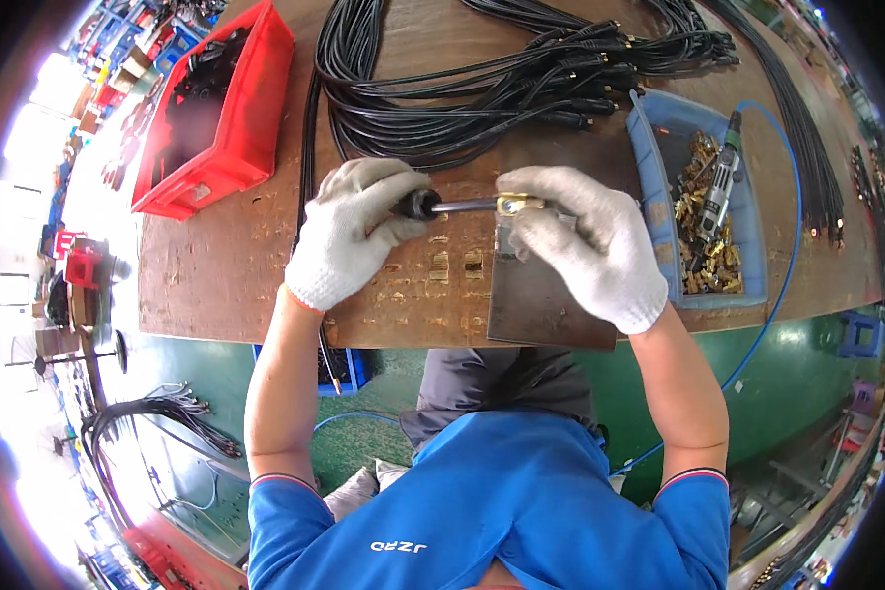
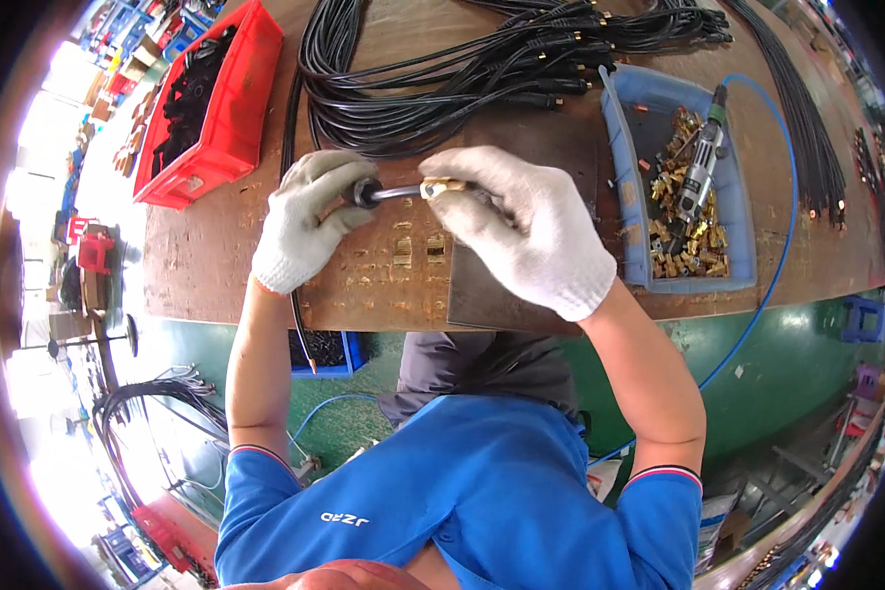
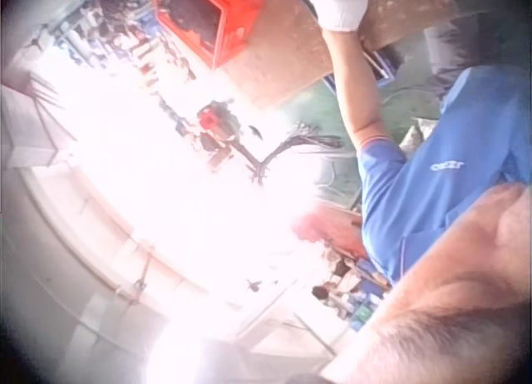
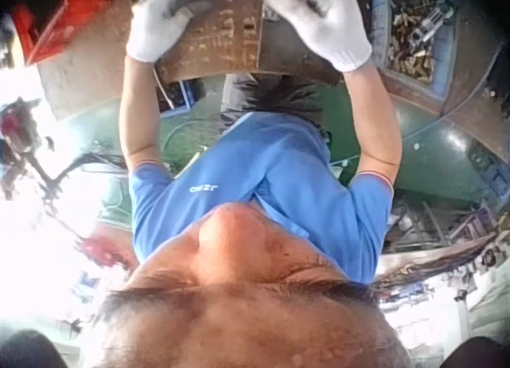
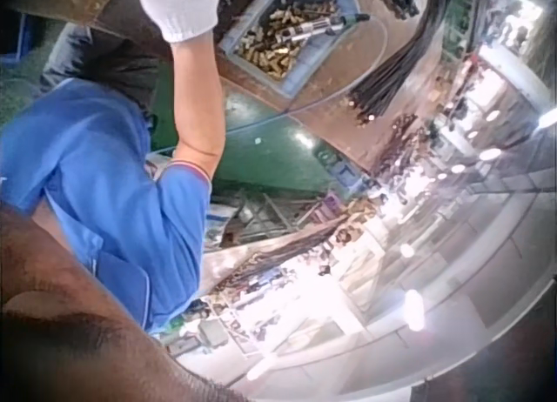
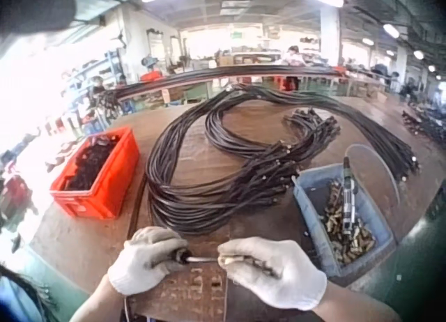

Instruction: The person repeatedly picks up black cables and brass connectors, places them into a metal jig on a workbench, and uses a pneumatic crimping tool to secure the connectors. The finished cables are placed into a red bin on the left side of the table.

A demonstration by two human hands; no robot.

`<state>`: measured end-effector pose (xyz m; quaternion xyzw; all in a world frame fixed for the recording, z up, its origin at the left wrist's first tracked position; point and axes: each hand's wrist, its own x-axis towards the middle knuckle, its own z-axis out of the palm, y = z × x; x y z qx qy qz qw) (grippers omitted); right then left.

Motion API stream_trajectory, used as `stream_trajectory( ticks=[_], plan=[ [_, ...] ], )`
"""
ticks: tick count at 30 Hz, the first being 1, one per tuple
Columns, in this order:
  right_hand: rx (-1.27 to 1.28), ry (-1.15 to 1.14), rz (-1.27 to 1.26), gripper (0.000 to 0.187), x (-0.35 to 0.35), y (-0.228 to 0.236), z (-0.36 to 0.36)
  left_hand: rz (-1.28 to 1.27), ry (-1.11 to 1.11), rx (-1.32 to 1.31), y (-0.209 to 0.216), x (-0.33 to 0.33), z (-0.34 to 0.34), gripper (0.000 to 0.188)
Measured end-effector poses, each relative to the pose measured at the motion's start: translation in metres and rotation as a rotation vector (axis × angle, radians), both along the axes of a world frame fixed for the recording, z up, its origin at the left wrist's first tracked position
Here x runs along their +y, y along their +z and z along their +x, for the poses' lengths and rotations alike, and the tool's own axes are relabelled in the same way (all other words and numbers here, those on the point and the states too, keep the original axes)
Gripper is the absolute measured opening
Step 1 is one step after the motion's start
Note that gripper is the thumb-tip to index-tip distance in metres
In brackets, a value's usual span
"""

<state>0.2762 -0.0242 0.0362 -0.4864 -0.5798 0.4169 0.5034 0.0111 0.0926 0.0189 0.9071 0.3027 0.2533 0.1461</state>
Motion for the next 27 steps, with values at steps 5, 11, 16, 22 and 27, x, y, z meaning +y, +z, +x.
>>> stream_trajectory(
  ticks=[5, 11, 16, 22, 27],
  plan=[
    [-0.168, -0.058, 0.238, 0.022, -0.003, -0.004, -0.006, -0.121, -0.023, -0.064, 0.009, -0.014, 0.010, 0.047],
    [-0.179, -0.065, 0.278, 0.023, -0.009, -0.004, -0.009, -0.319, 0.010, -0.117, 0.006, -0.023, 0.013, 0.051],
    [-0.127, -0.032, 0.312, 0.022, -0.012, -0.005, -0.015, -0.432, 0.071, -0.109, 0.005, -0.027, 0.016, 0.056],
    [-0.114, -0.038, 0.280, 0.018, -0.012, -0.007, -0.015, -0.236, -0.052, -0.089, 0.009, -0.028, 0.019, 0.053],
    [-0.051, -0.046, 0.280, 0.015, -0.010, -0.010, -0.018, -0.139, -0.129, -0.063, 0.012, -0.027, 0.025, 0.043]
  ],
)
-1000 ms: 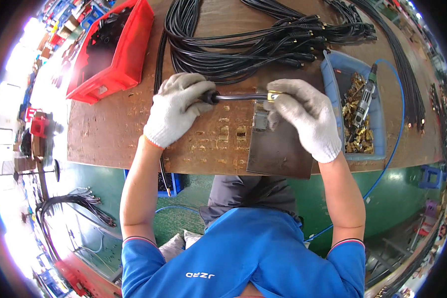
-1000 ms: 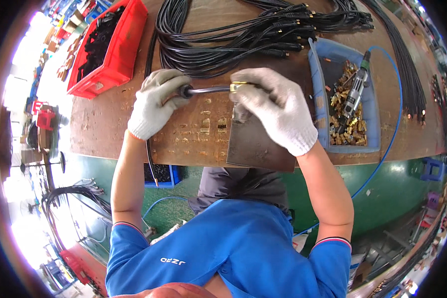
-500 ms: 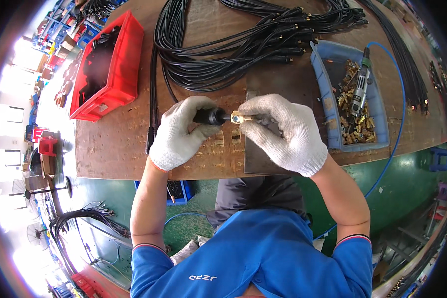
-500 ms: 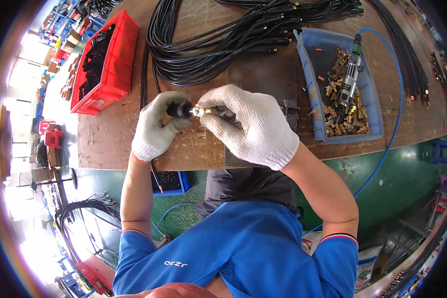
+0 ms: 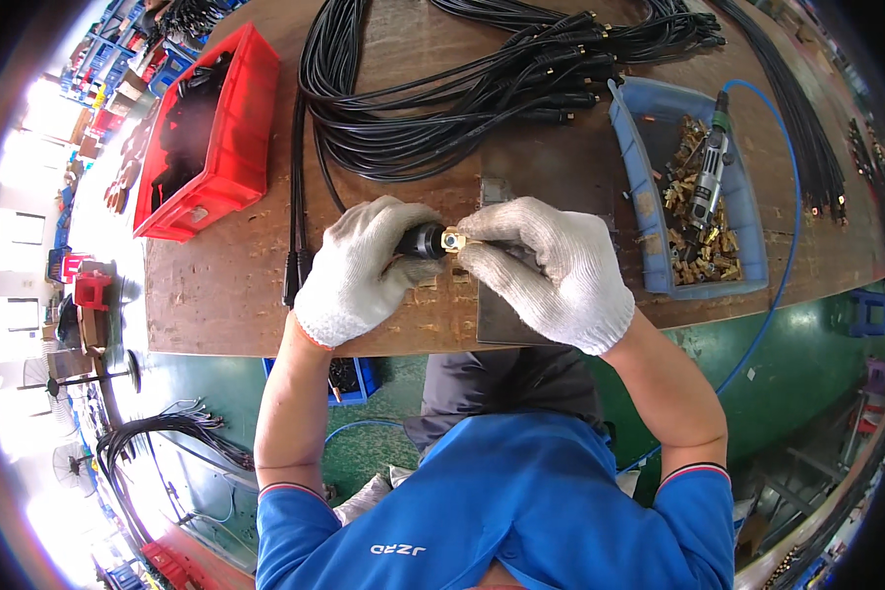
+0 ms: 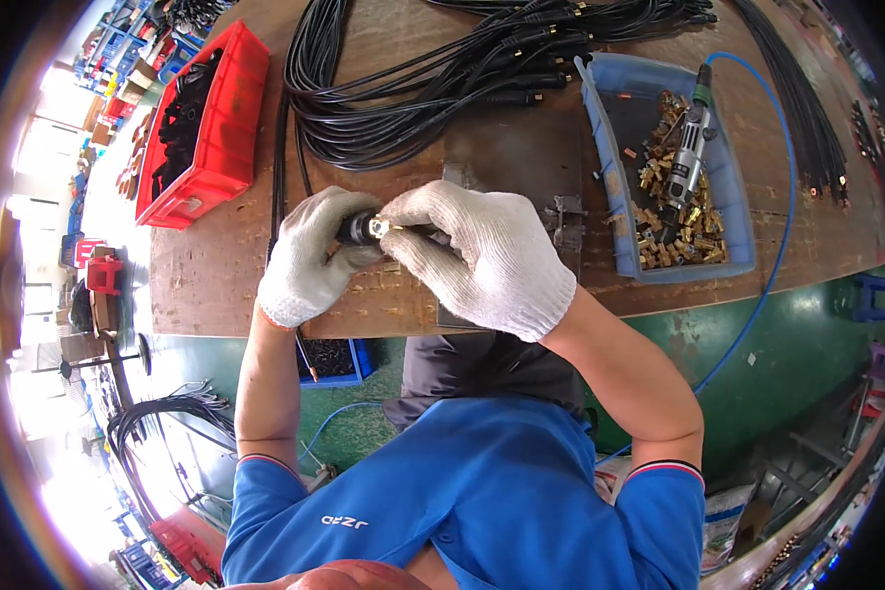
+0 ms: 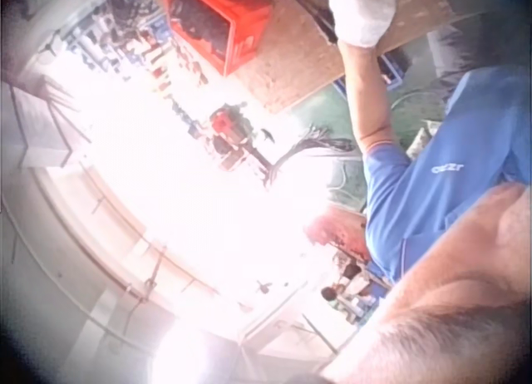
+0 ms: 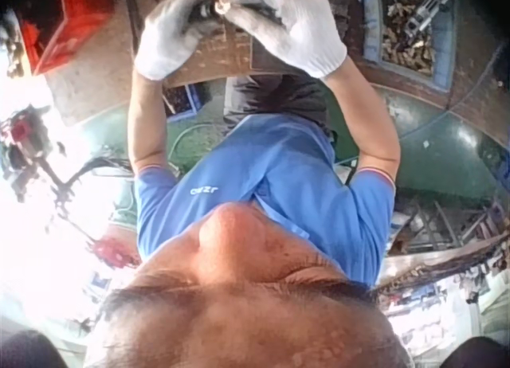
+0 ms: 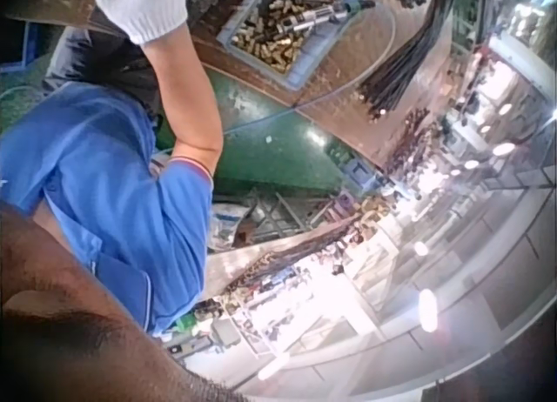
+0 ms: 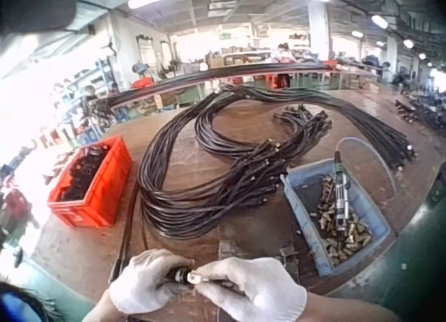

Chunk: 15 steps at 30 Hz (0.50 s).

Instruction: The person repeatedly picks up black cables and brass connectors, places them into a metal jig on a workbench, and uses a pneumatic crimping tool to secure the connectors. The finished cables are placed into a red bin on the left side of the table.

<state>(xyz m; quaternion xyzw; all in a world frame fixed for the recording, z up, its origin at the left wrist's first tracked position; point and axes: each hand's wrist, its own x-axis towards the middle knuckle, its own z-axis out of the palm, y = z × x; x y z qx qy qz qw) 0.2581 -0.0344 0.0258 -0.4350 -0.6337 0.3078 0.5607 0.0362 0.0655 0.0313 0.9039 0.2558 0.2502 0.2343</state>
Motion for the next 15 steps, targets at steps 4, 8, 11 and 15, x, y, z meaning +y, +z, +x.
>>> stream_trajectory(
  ticks=[4, 8, 11, 15],
  plan=[
    [-0.009, -0.014, -0.049, 0.015, -0.0010, -0.0008, -0.0010, 0.048, 0.019, 0.040, 0.0045, -0.0033, 0.0042, 0.040],
    [-0.026, -0.031, -0.110, 0.012, -0.0014, 0.0003, 0.0007, 0.084, 0.032, 0.096, 0.0041, -0.0029, 0.0047, 0.037],
    [-0.074, -0.033, -0.026, 0.011, 0.0013, -0.0044, 0.0034, 0.069, 0.000, 0.125, 0.0055, -0.0022, 0.0054, 0.039],
    [-0.235, -0.077, 0.060, 0.011, 0.0054, -0.0078, 0.0072, 0.148, 0.003, 0.165, -0.0015, -0.0024, 0.0071, 0.042]
  ],
)
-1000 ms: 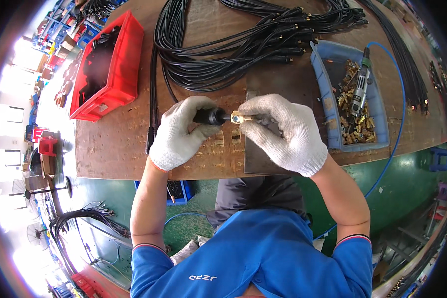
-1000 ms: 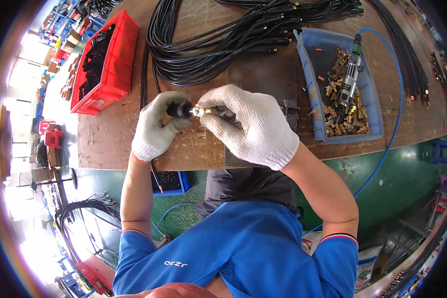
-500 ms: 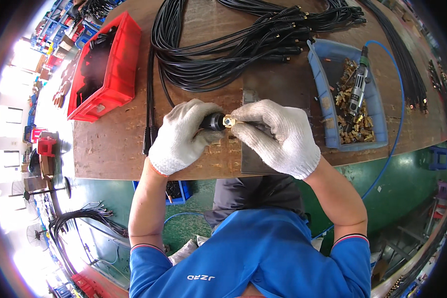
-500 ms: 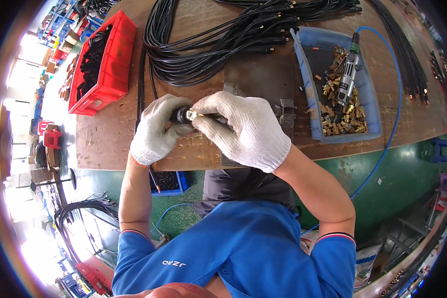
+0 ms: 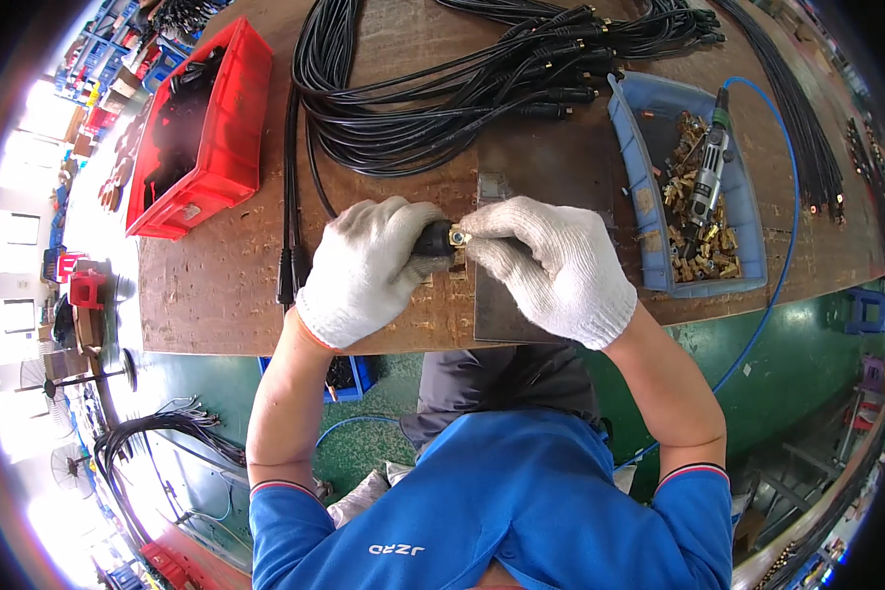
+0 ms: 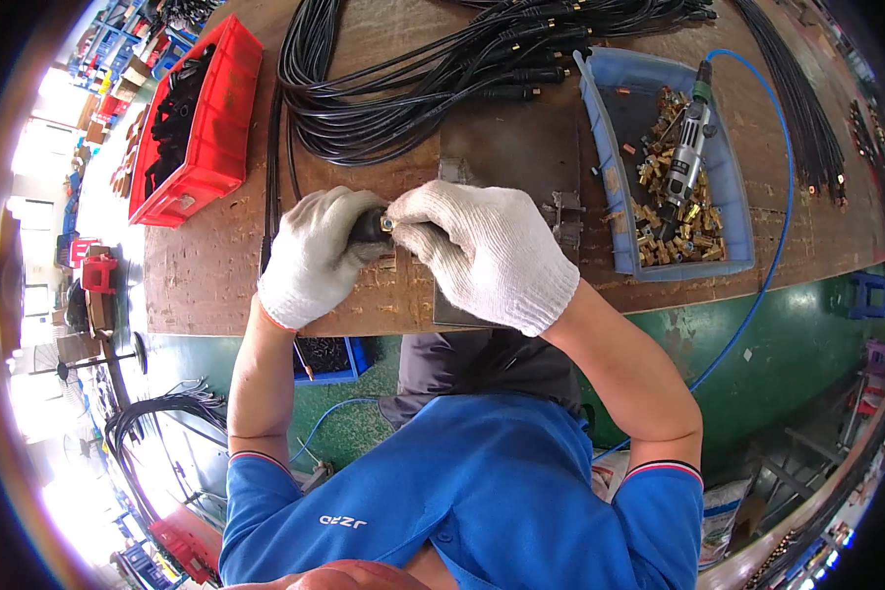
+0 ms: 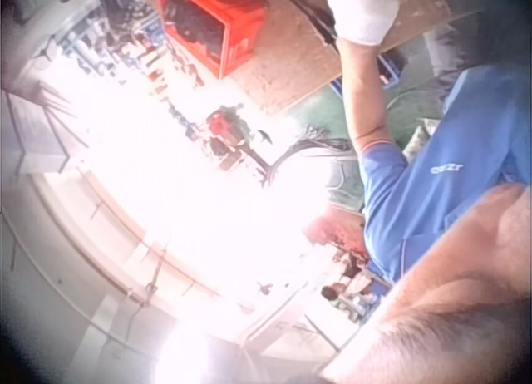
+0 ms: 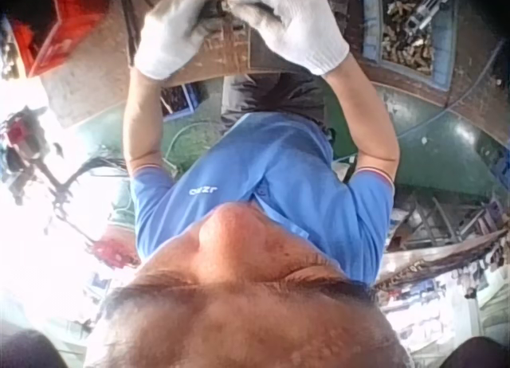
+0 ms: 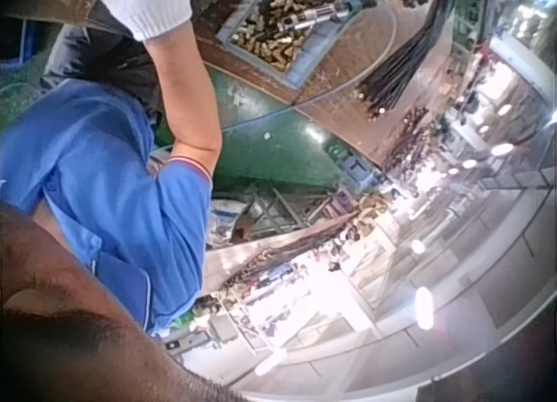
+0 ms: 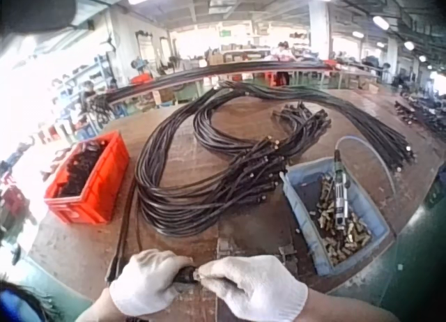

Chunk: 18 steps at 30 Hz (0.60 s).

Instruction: The person repeatedly picks up black cables and brass connectors, places them into a metal jig on a workbench, and uses a pneumatic crimping tool to secure the connectors. The finished cables are placed into a red bin on the left side of the table.

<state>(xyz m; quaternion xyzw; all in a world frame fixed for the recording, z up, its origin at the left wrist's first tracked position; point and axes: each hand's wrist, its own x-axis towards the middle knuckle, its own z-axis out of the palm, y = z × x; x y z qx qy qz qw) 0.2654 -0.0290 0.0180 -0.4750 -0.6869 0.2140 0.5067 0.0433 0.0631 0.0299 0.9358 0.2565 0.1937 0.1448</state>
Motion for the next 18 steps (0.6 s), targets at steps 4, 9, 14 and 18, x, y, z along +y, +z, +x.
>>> stream_trajectory(
  ticks=[4, 9, 14, 18],
  plan=[
    [-0.028, 0.037, 0.056, 0.011, 0.007, 0.000, 0.007, 0.123, 0.055, 0.077, 0.004, -0.007, 0.005, 0.044],
    [-0.051, 0.080, -0.005, 0.011, 0.010, -0.011, 0.016, 0.210, 0.052, 0.216, 0.008, -0.007, 0.010, 0.046],
    [0.002, 0.130, -0.024, 0.010, 0.017, -0.021, 0.027, 0.240, -0.023, 0.241, 0.006, 0.006, 0.020, 0.041],
    [0.177, 0.116, -0.323, 0.014, 0.020, -0.033, 0.026, 0.147, 0.038, 0.363, 0.004, 0.010, 0.028, 0.051]
  ],
)
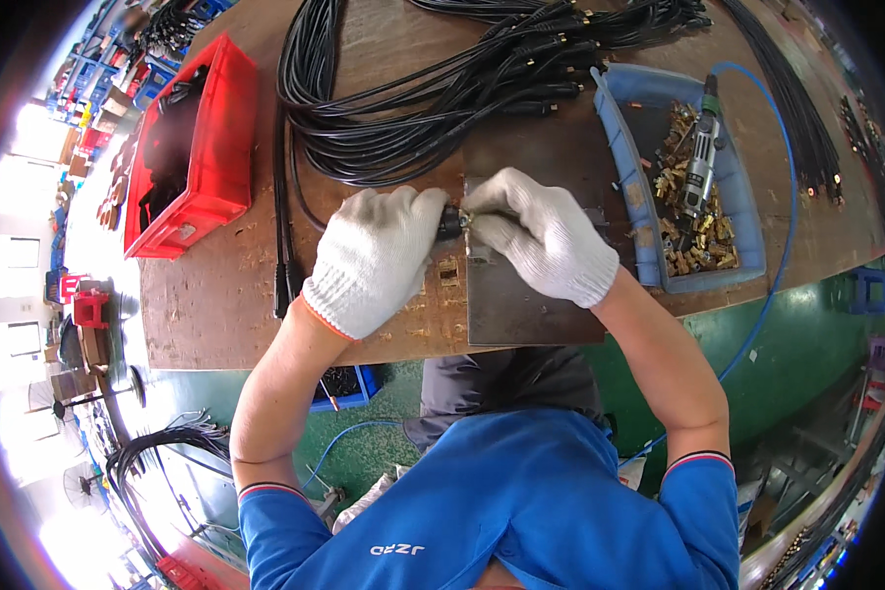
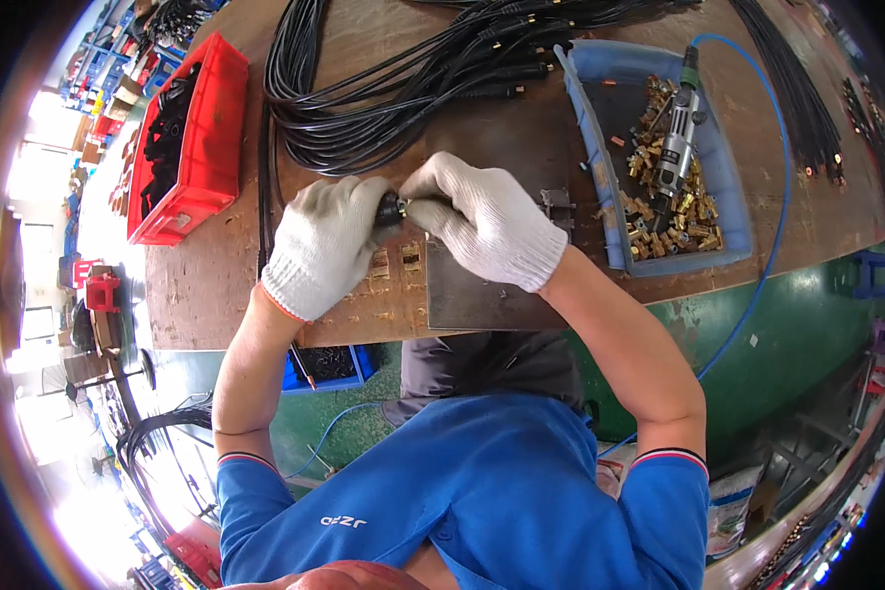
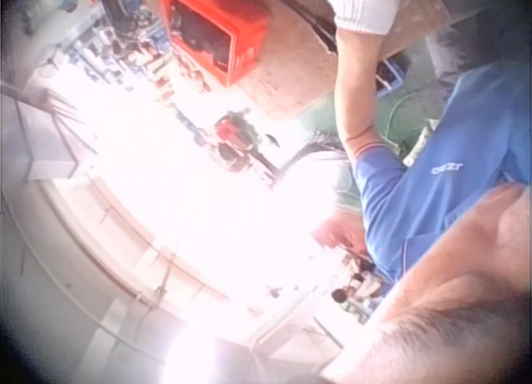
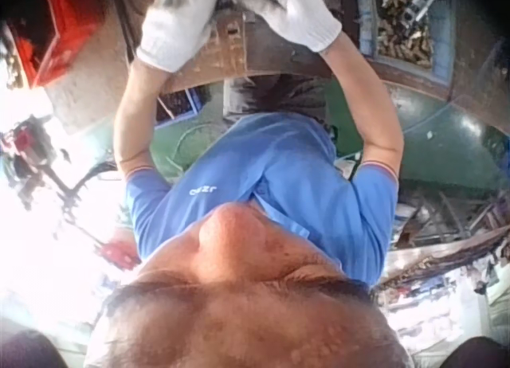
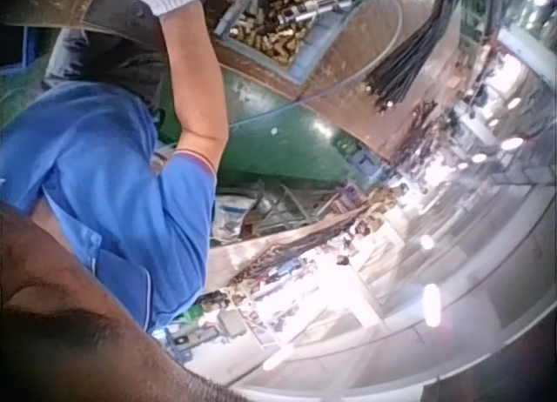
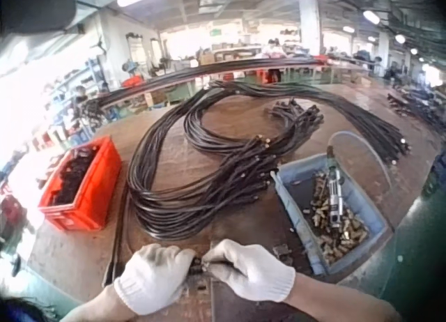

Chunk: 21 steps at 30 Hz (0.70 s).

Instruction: The person repeatedly picks up black cables and brass connectors, places them into a metal jig on a workbench, and uses a pneumatic crimping tool to secure the connectors. The finished cables are placed into a red bin on the left side of the table.

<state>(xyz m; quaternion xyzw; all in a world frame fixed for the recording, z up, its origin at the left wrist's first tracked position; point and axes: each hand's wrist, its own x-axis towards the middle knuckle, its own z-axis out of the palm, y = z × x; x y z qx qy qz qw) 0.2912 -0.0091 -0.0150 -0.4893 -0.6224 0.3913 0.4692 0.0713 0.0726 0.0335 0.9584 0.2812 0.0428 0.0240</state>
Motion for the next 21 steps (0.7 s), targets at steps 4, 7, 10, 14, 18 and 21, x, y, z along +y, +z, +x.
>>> stream_trajectory(
  ticks=[4, 7, 10, 14, 18, 21],
  plan=[
    [-0.038, -0.157, 0.020, 0.033, 0.002, 0.009, -0.020, -0.143, -0.010, -0.084, 0.014, 0.008, 0.011, 0.076],
    [0.047, -0.252, 0.018, 0.037, 0.014, 0.011, -0.025, -0.033, -0.059, -0.198, 0.021, 0.018, 0.019, 0.084],
    [0.421, -0.320, -0.095, 0.032, 0.039, 0.010, -0.013, 0.197, -0.047, -0.497, 0.025, 0.017, 0.022, 0.067],
    [0.769, -0.373, -0.236, 0.032, 0.055, 0.017, 0.003, -0.572, 0.339, -0.851, 0.000, 0.016, 0.018, 0.050],
    [0.802, -0.204, -0.265, 0.037, 0.066, 0.016, -0.020, -1.351, 0.440, -1.537, -0.001, 0.038, 0.074, 0.077],
    [0.454, -0.391, -0.117, 0.044, 0.081, 0.010, -0.015, -1.577, 0.112, -1.747, -0.016, 0.073, 0.081, 0.068]
  ],
)
